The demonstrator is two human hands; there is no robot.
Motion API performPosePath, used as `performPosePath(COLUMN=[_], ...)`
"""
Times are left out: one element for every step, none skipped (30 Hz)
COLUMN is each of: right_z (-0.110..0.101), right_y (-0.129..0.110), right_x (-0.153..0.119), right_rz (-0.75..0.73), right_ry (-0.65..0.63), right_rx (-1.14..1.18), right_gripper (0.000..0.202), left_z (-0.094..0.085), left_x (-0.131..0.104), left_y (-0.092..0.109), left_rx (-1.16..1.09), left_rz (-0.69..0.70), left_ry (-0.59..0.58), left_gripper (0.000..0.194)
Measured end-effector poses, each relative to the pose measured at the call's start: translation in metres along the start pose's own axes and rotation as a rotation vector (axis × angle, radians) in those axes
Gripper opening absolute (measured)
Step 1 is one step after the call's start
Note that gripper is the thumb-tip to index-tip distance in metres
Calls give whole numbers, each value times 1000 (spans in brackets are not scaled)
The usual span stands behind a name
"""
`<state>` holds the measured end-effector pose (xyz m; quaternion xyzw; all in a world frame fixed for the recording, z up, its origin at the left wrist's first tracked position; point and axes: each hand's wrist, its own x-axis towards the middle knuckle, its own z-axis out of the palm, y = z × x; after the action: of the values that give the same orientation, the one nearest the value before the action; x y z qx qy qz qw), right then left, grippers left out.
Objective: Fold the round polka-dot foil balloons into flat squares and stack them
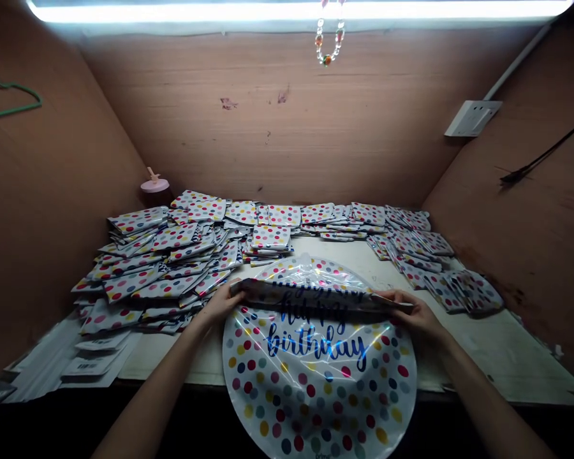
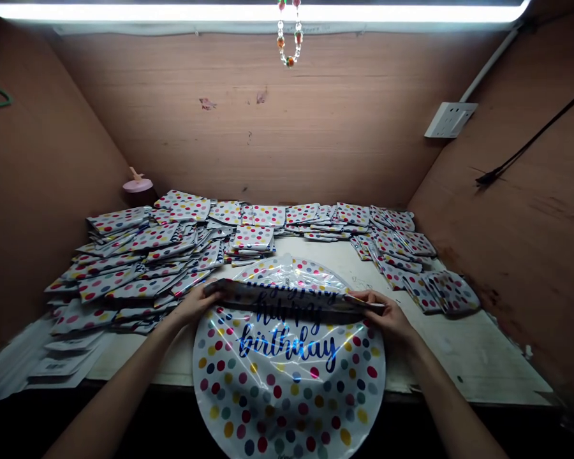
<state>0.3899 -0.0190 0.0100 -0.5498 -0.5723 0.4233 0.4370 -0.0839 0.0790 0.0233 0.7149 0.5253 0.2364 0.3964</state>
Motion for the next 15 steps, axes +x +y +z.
performPosePath(right_z=[0,0,1,3,5,7,10,12,15,17,19,20,21,22,22], right_y=[-1,-2,-1,0,2,4,6,9,10,12,13,14,14,14,14], right_x=[1,2,6,11,17,26,35,46,57,69,80,89,98,104,108], right_rz=[28,65,102,134,160,180,201,222,242,262,282,302,322,338,349], right_ry=[-24,-48,-64,-60,-30,16,67,113,147,168,180,194,208,218,225], right_rx=[3,-12,-51,-121,-209,-300,-384,-452,-501,-529,-548,-572,-595,-614,-629], right_gripper=[44,41,39,36,34,32,30,28,25,23,21,19,18,18,18], left_z=[1,3,5,8,11,14,17,19,22,24,26,27,28,29,29], left_x=[0,1,2,4,7,12,17,23,30,37,43,49,53,57,59], left_y=[0,0,1,2,3,5,7,10,12,14,16,18,19,20,20], left_rx=[50,109,172,232,284,324,369,414,454,487,513,533,548,559,568], left_rz=[-16,-38,-63,-92,-123,-154,-187,-220,-250,-278,-303,-325,-344,-361,-375], left_ry=[20,48,84,122,157,184,206,225,238,245,247,247,245,246,250], left_gripper=[37,36,36,35,35,35,34,34,34,33,33,32,32,31,32])
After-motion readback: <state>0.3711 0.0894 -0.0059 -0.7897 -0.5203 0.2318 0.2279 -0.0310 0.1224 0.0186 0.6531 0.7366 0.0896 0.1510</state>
